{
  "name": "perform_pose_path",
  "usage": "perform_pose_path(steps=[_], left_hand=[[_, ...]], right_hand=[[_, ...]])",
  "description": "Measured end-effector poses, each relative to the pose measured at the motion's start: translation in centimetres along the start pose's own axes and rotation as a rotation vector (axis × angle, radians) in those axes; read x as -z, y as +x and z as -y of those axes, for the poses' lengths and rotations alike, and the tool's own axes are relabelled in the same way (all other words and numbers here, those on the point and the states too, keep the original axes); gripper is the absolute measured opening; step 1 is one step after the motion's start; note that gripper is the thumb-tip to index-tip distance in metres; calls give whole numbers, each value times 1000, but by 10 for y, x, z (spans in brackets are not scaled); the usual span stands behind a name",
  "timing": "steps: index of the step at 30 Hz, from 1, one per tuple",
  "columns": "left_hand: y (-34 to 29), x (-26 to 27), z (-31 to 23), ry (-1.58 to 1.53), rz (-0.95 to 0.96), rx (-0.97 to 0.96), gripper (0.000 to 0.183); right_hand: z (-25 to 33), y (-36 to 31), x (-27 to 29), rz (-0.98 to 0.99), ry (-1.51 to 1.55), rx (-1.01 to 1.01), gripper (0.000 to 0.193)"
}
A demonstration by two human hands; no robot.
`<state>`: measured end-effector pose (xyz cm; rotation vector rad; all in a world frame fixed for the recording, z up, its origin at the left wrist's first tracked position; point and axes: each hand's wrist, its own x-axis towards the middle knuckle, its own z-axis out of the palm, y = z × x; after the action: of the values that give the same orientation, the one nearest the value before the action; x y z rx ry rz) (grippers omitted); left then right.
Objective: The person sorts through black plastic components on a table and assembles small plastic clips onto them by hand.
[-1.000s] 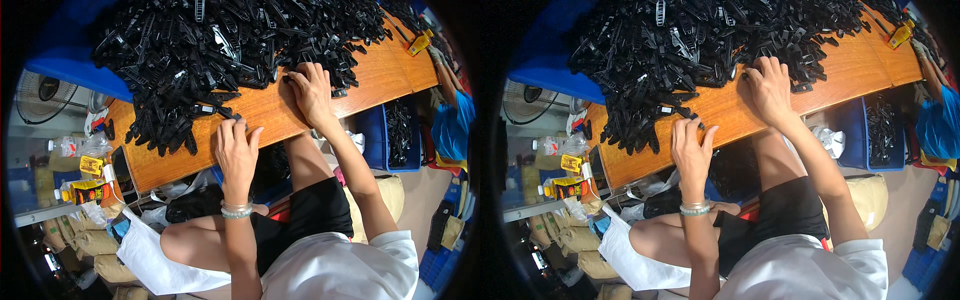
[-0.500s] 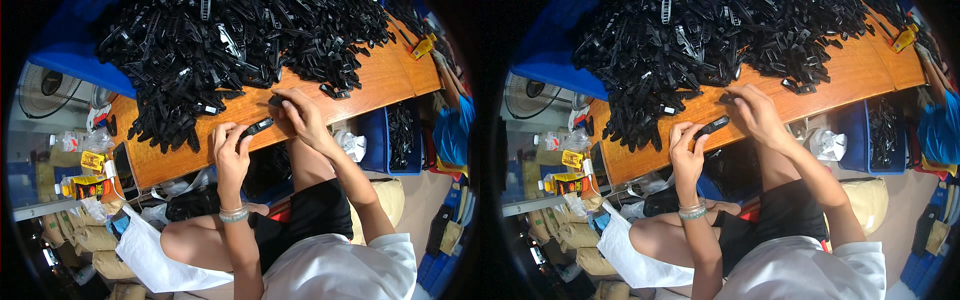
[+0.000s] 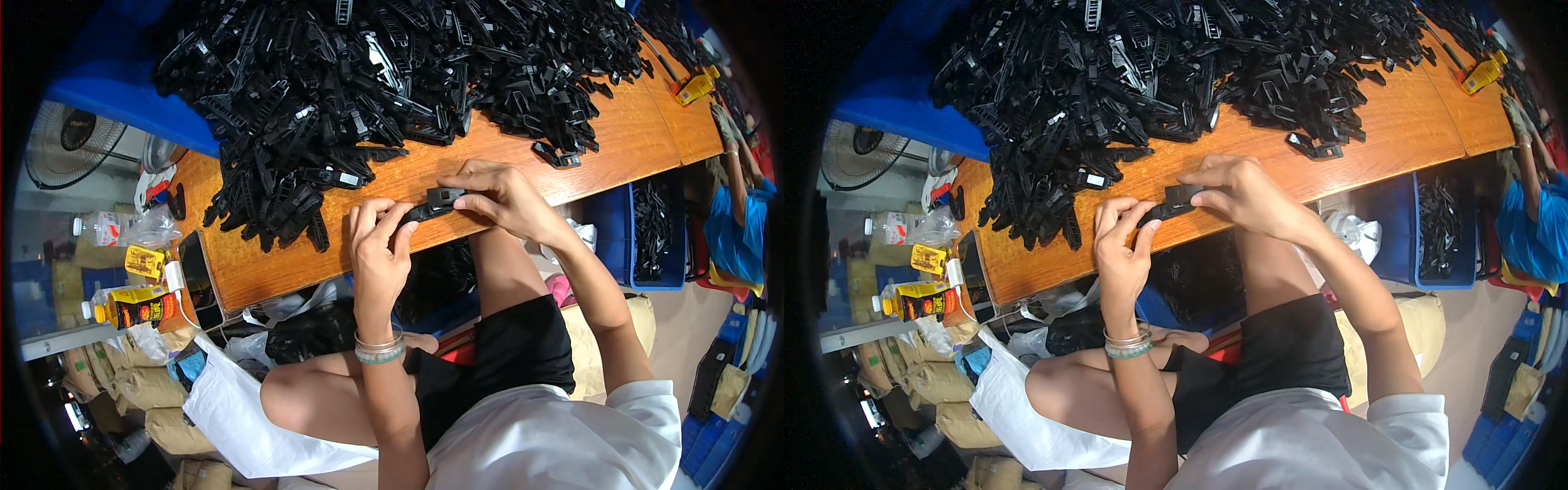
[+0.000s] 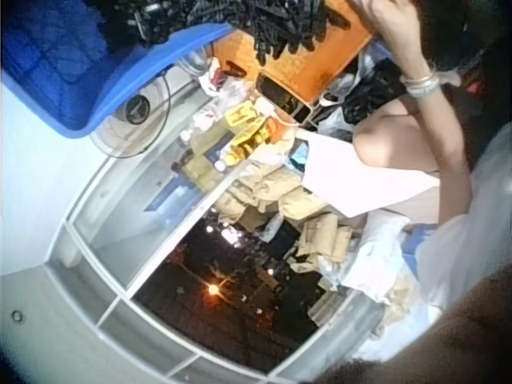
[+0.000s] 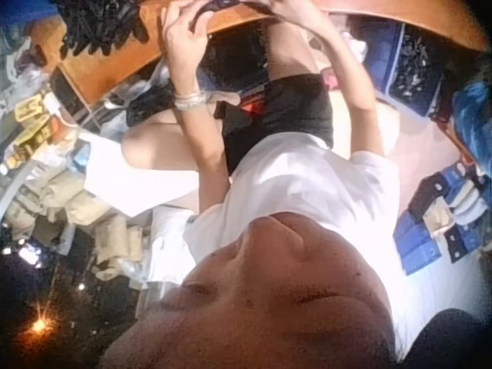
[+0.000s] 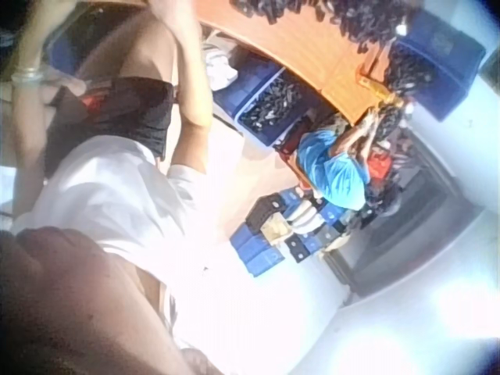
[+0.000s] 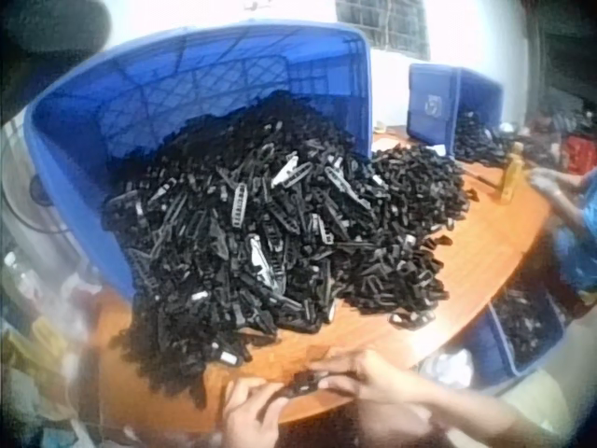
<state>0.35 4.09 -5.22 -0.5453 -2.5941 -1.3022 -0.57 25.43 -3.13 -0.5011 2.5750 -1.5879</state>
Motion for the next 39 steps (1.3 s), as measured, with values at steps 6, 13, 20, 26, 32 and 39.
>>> perform_pose_path(steps=[6, 13, 20, 26, 32, 39], left_hand=[[-2, -1, 1, -2, -11, 0, 24], [4, -6, -2, 28, 15, -95, 26], [1, 17, 3, -46, -134, -108, 40], [23, 94, 93, 423, -696, 123, 41], [62, 120, 146, 435, -631, 193, 48], [68, 118, 161, 503, -374, 308, 48]], right_hand=[[-7, -13, 3, 4, -28, 21, 27], [-5, -8, -19, -141, -176, 194, 24], [-7, -53, -31, 34, -177, 163, 37], [-11, -57, -3, -637, -602, 191, 42], [-3, -38, -26, -349, -654, 398, 46], [25, 55, -130, -54, -645, 711, 42]])
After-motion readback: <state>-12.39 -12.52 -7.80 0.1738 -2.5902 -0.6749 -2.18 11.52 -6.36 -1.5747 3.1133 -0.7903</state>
